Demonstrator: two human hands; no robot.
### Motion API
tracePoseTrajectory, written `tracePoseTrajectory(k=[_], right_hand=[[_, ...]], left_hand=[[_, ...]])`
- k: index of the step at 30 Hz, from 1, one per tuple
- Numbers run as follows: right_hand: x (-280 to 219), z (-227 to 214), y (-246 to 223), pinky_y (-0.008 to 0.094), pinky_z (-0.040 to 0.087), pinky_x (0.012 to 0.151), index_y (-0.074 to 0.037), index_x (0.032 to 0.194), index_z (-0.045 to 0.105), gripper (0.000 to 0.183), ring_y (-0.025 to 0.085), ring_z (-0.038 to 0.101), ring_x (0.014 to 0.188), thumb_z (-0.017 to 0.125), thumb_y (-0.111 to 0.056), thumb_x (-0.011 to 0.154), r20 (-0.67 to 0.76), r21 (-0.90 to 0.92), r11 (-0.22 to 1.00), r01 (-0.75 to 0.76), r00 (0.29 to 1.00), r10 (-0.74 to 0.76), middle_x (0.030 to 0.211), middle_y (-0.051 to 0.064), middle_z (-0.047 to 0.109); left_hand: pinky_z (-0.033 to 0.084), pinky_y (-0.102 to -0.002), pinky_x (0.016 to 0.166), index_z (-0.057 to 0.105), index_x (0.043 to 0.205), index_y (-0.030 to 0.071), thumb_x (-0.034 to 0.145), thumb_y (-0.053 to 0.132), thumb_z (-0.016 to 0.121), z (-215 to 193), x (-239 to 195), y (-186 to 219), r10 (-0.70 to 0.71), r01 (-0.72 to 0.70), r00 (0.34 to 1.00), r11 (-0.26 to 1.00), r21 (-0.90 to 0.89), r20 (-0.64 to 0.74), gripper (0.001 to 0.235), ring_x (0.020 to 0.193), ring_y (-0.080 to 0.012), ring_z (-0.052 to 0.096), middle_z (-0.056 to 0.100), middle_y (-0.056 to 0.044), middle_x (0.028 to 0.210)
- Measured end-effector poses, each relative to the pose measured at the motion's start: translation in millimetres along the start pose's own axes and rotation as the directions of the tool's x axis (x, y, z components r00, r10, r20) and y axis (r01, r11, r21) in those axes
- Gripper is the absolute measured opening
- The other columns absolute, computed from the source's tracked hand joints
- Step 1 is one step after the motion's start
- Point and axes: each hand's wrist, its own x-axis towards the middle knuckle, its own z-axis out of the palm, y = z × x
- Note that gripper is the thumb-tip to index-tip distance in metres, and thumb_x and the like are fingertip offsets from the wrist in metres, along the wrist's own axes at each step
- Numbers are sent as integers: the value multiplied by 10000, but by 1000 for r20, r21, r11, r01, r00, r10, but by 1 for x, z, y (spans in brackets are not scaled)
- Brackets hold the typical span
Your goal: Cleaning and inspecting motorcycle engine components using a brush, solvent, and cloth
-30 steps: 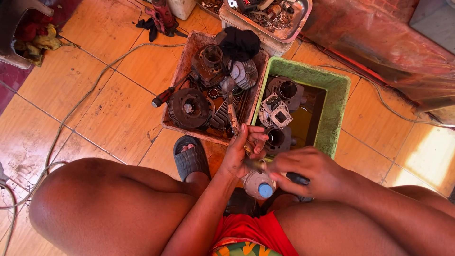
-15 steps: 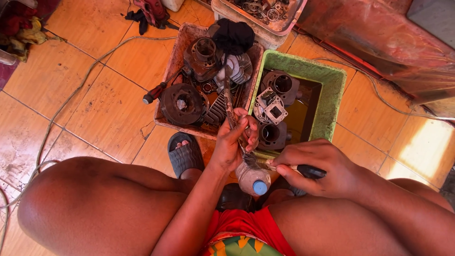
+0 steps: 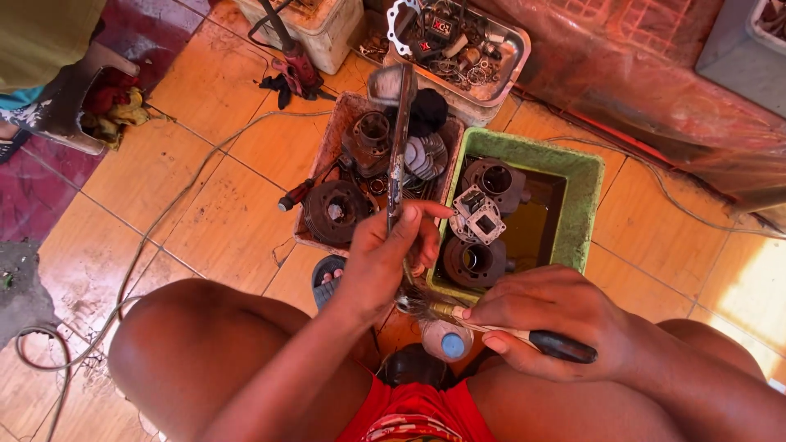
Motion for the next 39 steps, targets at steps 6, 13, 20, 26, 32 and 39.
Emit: tracePoseTrajectory(k=[6, 13, 20, 26, 32, 39], right_hand=[[6, 1, -5, 356, 593, 621, 5, 1042, 709, 234, 280, 760, 748, 594, -187, 973, -5, -102, 990, 102, 995, -103, 940, 105, 752], [4, -21, -15, 331, 638, 737, -4, 1044, 716, 325, 258, 784, 785, 517, -252, 977, -152, -312, 949, 41, 984, -93, 976, 109, 783], [25, -36, -27, 281, 588, 560, -32, 885, 707, 316, 217, 742, 587, 505, -259, 967, -127, -211, 978, -6, 992, -21, 758, 61, 753], [34, -42, -43, 245, 561, 527, -80, 749, 707, 434, 160, 711, 481, 438, -356, 948, -253, -281, 950, -134, 966, 62, 608, 11, 693], [41, -28, -42, 273, 517, 495, -40, 691, 634, 430, 191, 648, 431, 429, -339, 922, -310, -225, 966, -126, 949, 52, 551, 57, 625], [37, -36, -47, 282, 554, 565, -63, 784, 668, 406, 194, 703, 530, 421, -339, 952, -169, -281, 948, -151, 980, 106, 645, 44, 693]], left_hand=[[191, -248, 429, 558, 879, 59, 1065, 335, 499, 7, 3, 62, -136, 135, 990, 990, -48, -34, 338, 486, -81, 188, 216, 51, 607], [167, -268, 358, 499, 754, 78, 1018, 493, 483, 25, 37, 96, -211, 200, 977, 959, -199, -36, 491, 423, -100, 128, 164, 36, 549], [179, -262, 387, 541, 784, 100, 1011, 590, 409, 28, 66, 85, -91, 207, 955, 886, -414, 282, 556, 415, -86, 142, 181, 38, 544], [202, -259, 405, 562, 792, 115, 1034, 580, 376, 19, 73, 68, 29, 230, 912, 788, -570, 408, 557, 445, -93, 134, 234, 35, 549], [235, -293, 451, 555, 825, 138, 1024, 603, 378, 13, 71, 63, 7, 228, 933, 760, -608, 359, 536, 482, -118, 137, 240, 34, 591], [174, -269, 417, 506, 744, 139, 997, 589, 404, 18, 67, 69, 35, 188, 946, 754, -630, 323, 527, 445, -98, 125, 186, 39, 541]])
